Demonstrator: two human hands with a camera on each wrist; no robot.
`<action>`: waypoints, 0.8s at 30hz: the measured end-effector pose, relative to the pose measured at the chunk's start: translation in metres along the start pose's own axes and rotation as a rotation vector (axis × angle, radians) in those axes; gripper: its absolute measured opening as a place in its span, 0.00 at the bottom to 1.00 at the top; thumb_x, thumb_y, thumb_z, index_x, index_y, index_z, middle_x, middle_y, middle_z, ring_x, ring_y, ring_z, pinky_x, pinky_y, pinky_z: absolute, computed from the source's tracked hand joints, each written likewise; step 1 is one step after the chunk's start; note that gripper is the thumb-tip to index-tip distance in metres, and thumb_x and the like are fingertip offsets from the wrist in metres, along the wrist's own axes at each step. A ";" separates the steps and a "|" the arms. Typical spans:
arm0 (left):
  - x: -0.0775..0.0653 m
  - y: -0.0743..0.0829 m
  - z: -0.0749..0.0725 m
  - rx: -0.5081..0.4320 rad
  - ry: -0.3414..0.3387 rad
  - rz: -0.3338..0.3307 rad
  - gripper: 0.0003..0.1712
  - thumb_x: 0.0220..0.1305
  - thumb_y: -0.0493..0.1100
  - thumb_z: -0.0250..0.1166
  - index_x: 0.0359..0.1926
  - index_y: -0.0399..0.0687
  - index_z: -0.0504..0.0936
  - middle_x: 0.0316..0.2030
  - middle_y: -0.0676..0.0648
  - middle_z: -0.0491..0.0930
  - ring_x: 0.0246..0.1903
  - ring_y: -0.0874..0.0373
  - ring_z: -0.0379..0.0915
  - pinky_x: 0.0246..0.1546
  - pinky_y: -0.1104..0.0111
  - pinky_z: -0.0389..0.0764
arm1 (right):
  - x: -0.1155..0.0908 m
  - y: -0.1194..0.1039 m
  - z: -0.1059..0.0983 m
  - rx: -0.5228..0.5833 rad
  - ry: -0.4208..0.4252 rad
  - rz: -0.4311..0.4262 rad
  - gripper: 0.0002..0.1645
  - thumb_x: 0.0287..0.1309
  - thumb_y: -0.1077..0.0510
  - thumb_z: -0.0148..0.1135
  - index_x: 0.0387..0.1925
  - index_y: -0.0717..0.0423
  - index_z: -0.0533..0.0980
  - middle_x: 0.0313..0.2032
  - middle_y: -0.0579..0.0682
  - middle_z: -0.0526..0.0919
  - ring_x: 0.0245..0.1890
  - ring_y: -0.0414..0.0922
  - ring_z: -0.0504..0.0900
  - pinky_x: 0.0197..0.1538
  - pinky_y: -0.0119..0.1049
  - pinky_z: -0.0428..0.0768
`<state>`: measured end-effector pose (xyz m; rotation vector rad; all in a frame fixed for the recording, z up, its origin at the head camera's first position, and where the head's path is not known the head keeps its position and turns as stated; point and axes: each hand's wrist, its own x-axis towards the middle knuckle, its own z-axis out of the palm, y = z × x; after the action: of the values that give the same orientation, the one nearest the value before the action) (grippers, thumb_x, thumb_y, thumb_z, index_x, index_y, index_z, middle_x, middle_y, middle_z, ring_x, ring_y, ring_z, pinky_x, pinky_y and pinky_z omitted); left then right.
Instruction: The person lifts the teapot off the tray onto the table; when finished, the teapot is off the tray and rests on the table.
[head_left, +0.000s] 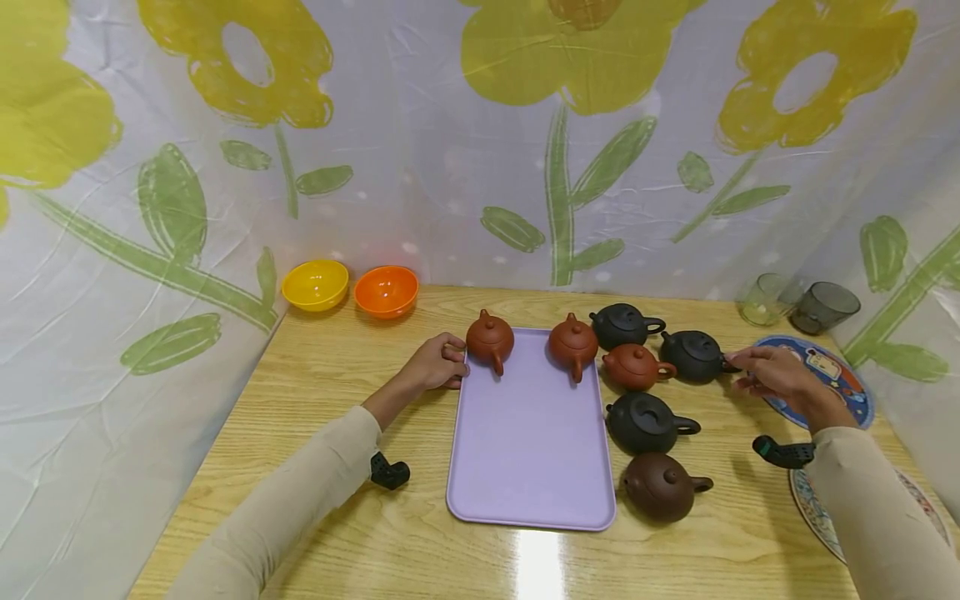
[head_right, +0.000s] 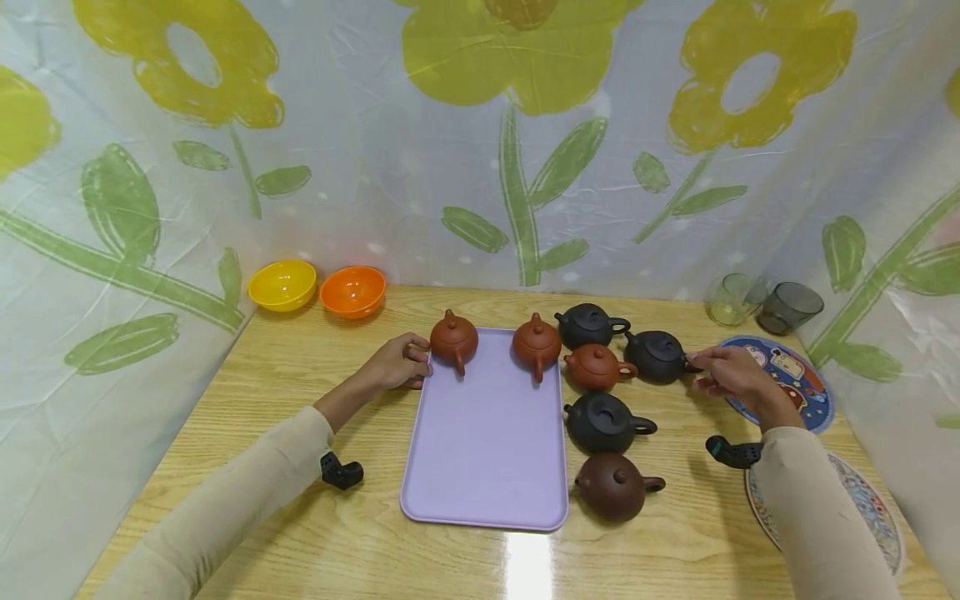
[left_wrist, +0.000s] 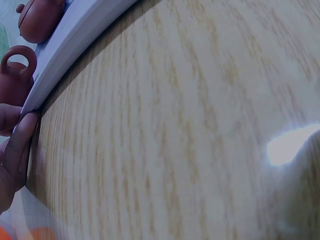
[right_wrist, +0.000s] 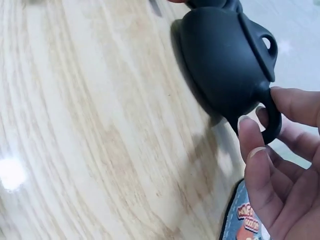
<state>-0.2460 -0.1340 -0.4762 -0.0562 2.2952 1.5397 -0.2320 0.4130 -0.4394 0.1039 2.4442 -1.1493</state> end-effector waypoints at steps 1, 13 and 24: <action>0.000 0.000 0.000 0.002 0.001 -0.002 0.27 0.61 0.32 0.67 0.61 0.39 0.71 0.46 0.41 0.75 0.35 0.55 0.79 0.34 0.67 0.88 | 0.000 0.000 0.001 0.003 0.012 -0.001 0.39 0.77 0.42 0.45 0.68 0.72 0.63 0.57 0.62 0.76 0.39 0.39 0.84 0.46 0.37 0.85; 0.001 0.000 0.000 -0.020 -0.002 0.000 0.27 0.61 0.32 0.67 0.61 0.39 0.71 0.45 0.42 0.74 0.33 0.56 0.78 0.33 0.67 0.88 | -0.009 -0.006 0.008 0.103 0.257 -0.038 0.40 0.69 0.29 0.46 0.61 0.57 0.71 0.43 0.39 0.76 0.33 0.34 0.83 0.28 0.40 0.80; -0.001 0.002 0.000 -0.026 -0.008 -0.018 0.27 0.63 0.32 0.66 0.61 0.39 0.70 0.47 0.41 0.74 0.34 0.57 0.79 0.34 0.67 0.88 | -0.021 -0.065 0.026 0.173 0.323 -0.178 0.18 0.72 0.35 0.48 0.48 0.40 0.74 0.38 0.20 0.78 0.30 0.34 0.83 0.32 0.31 0.82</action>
<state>-0.2451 -0.1337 -0.4742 -0.0772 2.2624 1.5587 -0.2198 0.3537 -0.3982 0.1355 2.6694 -1.5264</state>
